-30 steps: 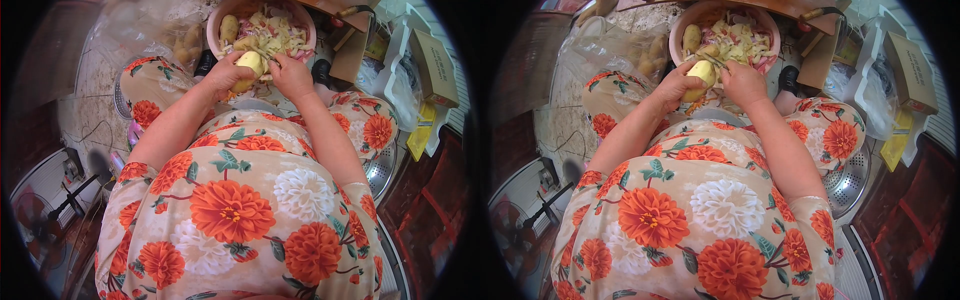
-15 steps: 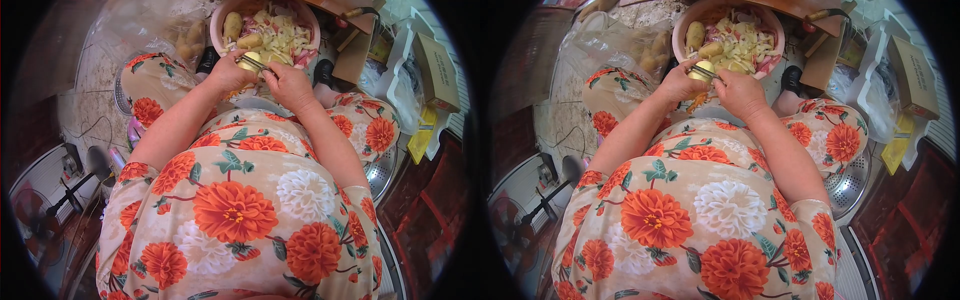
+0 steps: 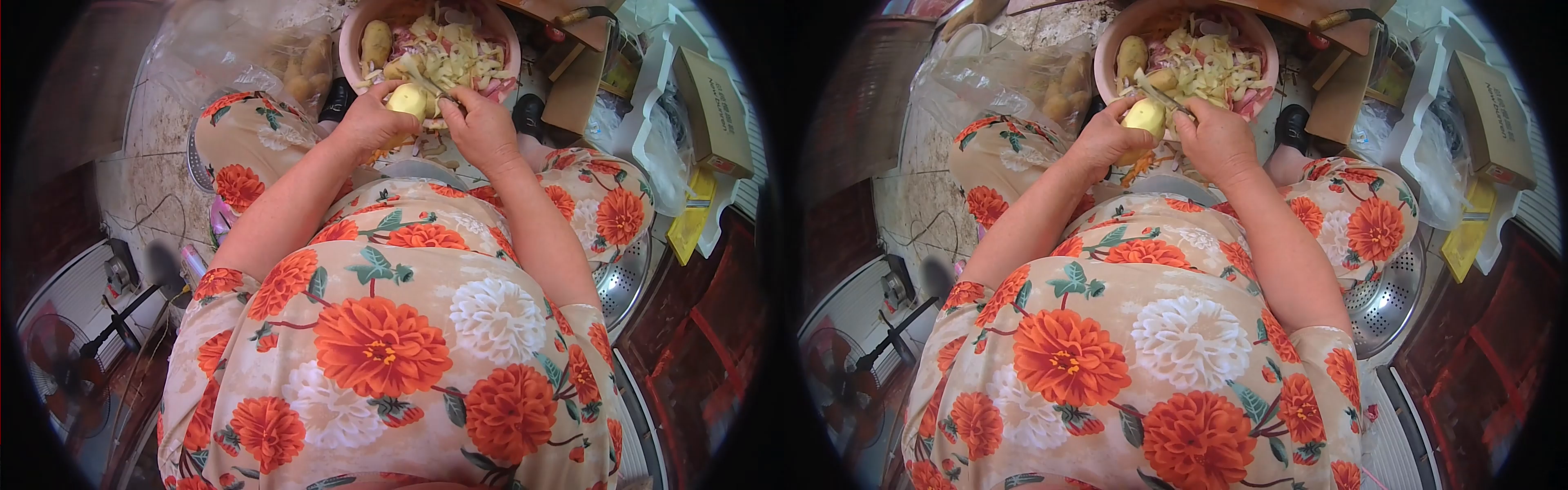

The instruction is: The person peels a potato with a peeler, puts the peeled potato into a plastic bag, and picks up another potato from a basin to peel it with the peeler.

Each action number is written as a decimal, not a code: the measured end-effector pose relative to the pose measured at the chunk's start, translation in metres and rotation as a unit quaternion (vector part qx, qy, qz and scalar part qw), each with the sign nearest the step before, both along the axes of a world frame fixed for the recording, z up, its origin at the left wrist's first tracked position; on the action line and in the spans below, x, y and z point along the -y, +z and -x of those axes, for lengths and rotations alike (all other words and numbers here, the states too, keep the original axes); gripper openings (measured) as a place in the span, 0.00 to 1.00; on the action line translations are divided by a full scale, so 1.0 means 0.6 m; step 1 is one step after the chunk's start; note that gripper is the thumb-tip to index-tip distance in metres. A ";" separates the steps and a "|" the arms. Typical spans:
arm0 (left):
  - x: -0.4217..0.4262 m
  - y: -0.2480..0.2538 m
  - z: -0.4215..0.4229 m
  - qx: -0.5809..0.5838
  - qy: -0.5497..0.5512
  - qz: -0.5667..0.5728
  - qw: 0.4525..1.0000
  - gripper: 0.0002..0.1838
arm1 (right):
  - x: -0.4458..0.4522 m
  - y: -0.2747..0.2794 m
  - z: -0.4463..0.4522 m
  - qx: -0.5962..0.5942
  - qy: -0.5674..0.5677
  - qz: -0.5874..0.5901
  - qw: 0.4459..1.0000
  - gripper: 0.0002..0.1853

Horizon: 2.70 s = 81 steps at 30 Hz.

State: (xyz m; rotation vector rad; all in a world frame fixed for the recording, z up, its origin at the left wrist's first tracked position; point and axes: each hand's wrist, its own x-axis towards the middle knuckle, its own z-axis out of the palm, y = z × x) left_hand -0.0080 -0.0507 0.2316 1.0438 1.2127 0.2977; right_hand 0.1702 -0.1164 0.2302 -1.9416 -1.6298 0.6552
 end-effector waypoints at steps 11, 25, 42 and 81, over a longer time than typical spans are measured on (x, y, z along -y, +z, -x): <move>-0.003 0.001 0.001 -0.024 -0.017 0.005 1.000 0.45 | 0.004 0.005 0.018 0.066 0.082 0.063 0.992 0.12; -0.002 -0.005 0.010 0.167 0.083 0.156 0.970 0.32 | -0.006 -0.001 -0.009 -0.024 -0.026 0.016 0.999 0.15; -0.001 -0.005 0.018 0.125 0.059 0.080 0.987 0.40 | -0.014 -0.007 -0.003 0.012 0.001 0.021 1.000 0.14; 0.011 0.019 0.018 0.200 0.020 0.042 0.979 0.37 | -0.022 -0.070 -0.020 0.032 -0.064 0.108 0.992 0.14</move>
